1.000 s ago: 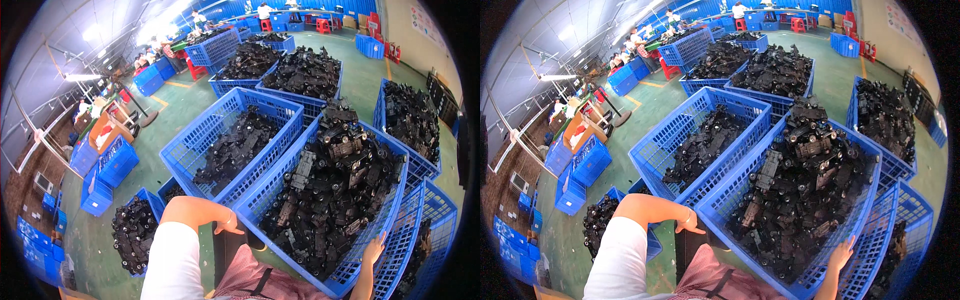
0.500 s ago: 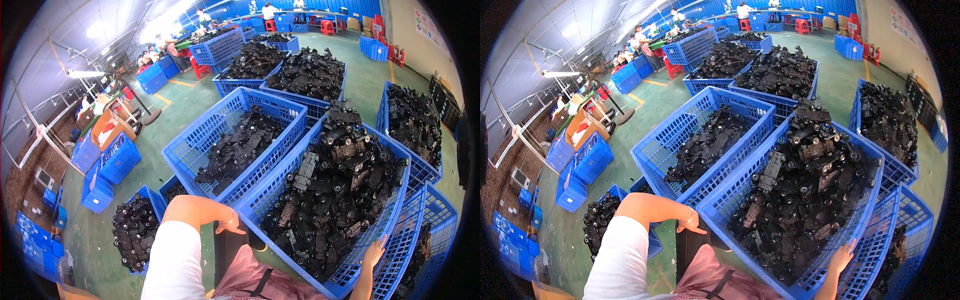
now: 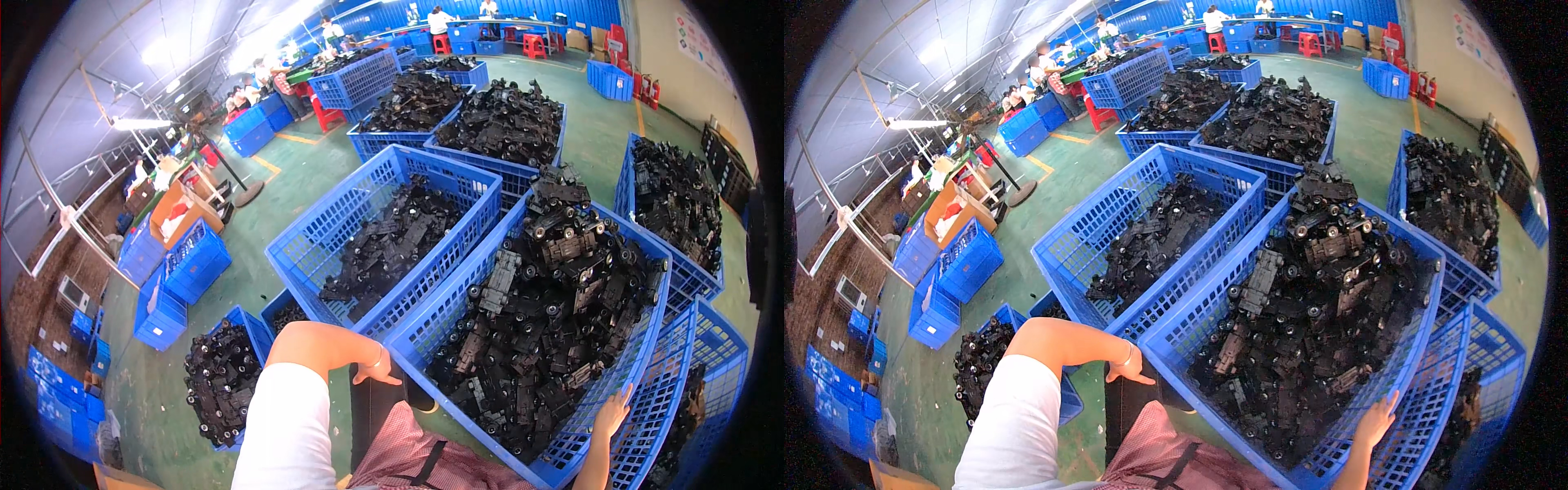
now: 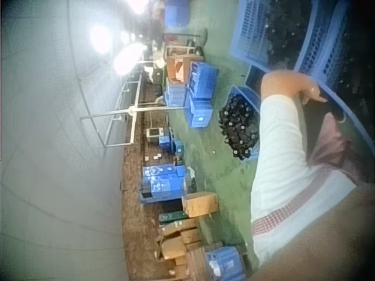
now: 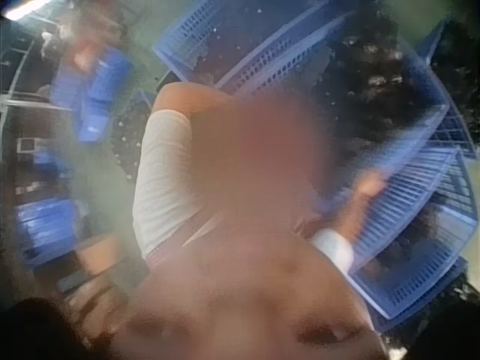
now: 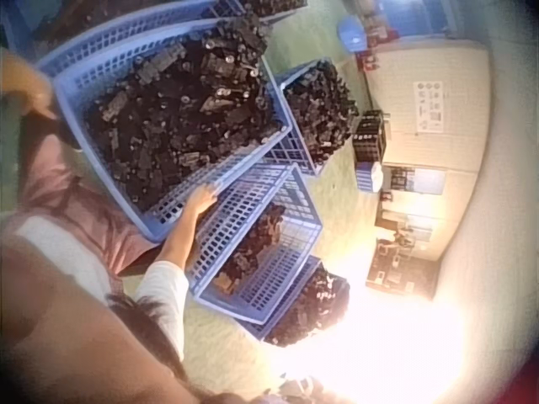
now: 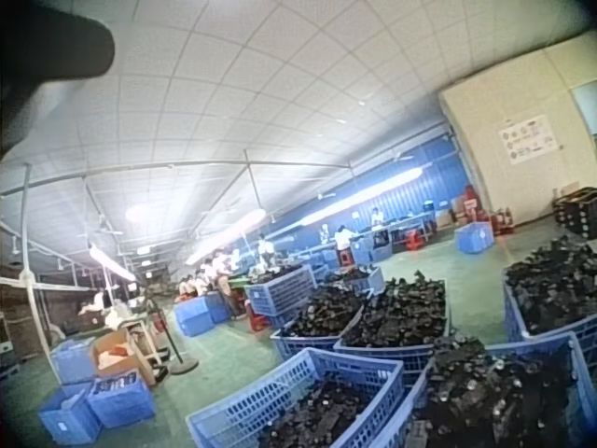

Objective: Picking up, inspecting, and sorting black plastic toy car chassis from large blue plastic crates.

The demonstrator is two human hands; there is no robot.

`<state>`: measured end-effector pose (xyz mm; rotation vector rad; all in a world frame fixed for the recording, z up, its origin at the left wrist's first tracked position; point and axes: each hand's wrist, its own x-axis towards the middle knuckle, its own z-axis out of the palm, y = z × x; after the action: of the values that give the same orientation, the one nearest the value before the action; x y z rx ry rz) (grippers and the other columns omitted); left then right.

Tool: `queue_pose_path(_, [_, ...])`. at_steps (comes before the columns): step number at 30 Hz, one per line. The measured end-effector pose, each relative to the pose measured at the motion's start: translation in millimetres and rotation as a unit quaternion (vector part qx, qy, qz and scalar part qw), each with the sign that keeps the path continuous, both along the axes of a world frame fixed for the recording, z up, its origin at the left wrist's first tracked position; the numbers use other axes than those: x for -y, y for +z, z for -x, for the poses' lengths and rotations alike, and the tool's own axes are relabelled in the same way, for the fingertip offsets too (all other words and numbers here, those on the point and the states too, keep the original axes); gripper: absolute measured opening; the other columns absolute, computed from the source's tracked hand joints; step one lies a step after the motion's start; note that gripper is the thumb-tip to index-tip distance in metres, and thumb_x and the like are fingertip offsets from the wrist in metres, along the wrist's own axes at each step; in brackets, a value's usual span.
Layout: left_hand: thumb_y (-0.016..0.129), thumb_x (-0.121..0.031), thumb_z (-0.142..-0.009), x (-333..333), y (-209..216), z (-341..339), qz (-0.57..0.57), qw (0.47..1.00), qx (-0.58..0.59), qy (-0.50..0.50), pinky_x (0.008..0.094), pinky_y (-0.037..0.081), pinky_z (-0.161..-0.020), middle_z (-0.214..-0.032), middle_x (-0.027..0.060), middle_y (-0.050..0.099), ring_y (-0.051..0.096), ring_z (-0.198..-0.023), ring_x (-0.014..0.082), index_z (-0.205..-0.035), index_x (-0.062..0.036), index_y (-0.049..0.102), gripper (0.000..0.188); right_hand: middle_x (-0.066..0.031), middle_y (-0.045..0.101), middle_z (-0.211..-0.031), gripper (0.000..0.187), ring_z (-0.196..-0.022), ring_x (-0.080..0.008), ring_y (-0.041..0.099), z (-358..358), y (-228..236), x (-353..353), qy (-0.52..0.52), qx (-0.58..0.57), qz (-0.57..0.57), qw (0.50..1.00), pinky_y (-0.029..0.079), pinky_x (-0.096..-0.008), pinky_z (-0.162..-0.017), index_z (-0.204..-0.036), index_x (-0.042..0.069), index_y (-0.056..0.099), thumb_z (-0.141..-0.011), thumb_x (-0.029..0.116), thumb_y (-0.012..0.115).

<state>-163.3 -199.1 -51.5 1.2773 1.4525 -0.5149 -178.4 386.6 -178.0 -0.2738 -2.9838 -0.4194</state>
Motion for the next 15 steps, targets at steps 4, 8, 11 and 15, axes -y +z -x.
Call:
queue_pose_path(4, [0.075, -0.044, -0.062, -2, 4, -6, 0.018, 1.0, -0.002, -0.002, 0.0413, 0.044, -0.072, -0.092, 0.0203, 0.063, 0.06, -0.084, 0.0373, -0.138, -0.0014, -0.007, 0.12, -0.0073, 0.047, -0.126, 0.017, -0.135, -0.024, 0.013, 0, 0, 1, -0.007, 0.014, 0.016, 1.0, 0.035, -0.0396, -0.091, -0.086, 0.004, 0.063, -0.083, 0.006, 0.046])
queue_pose_path(8, [0.075, -0.042, -0.062, -2, 4, -10, 0.026, 1.0, -0.008, -0.003, 0.0417, 0.044, -0.072, -0.091, 0.0205, 0.063, 0.06, -0.084, 0.0376, -0.138, -0.0013, -0.009, 0.12, -0.0076, 0.047, -0.126, 0.018, -0.135, -0.0241, 0.013, -4, 2, 3, -0.009, 0.018, 0.021, 1.0, 0.035, -0.0407, -0.091, -0.086, 0.004, 0.062, -0.083, 0.007, 0.045])
queue_pose_path(11, [0.075, -0.04, -0.063, -3, 4, -7, 0.031, 1.0, -0.003, 0.002, 0.0424, 0.044, -0.072, -0.091, 0.0214, 0.063, 0.06, -0.085, 0.0382, -0.138, -0.0016, -0.01, 0.12, -0.0067, 0.045, -0.129, 0.019, -0.135, -0.0246, 0.012, -6, -3, 1, -0.016, 0.034, 0.022, 0.999, 0.034, -0.0417, -0.093, -0.09, 0.006, 0.062, -0.082, 0.008, 0.045])
queue_pose_path(15, [0.076, -0.04, -0.061, 7, -5, 2, 0.013, 0.999, 0.008, 0.037, 0.0429, 0.044, -0.073, -0.09, 0.0221, 0.062, 0.06, -0.087, 0.0369, -0.139, -0.0074, -0.008, 0.119, -0.0053, 0.044, -0.13, 0.023, -0.136, -0.0241, 0.01, -2, 0, 1, 0.001, 0.039, -0.022, 0.999, 0.034, -0.0411, -0.094, -0.098, 0.009, 0.062, -0.081, 0.011, 0.047])
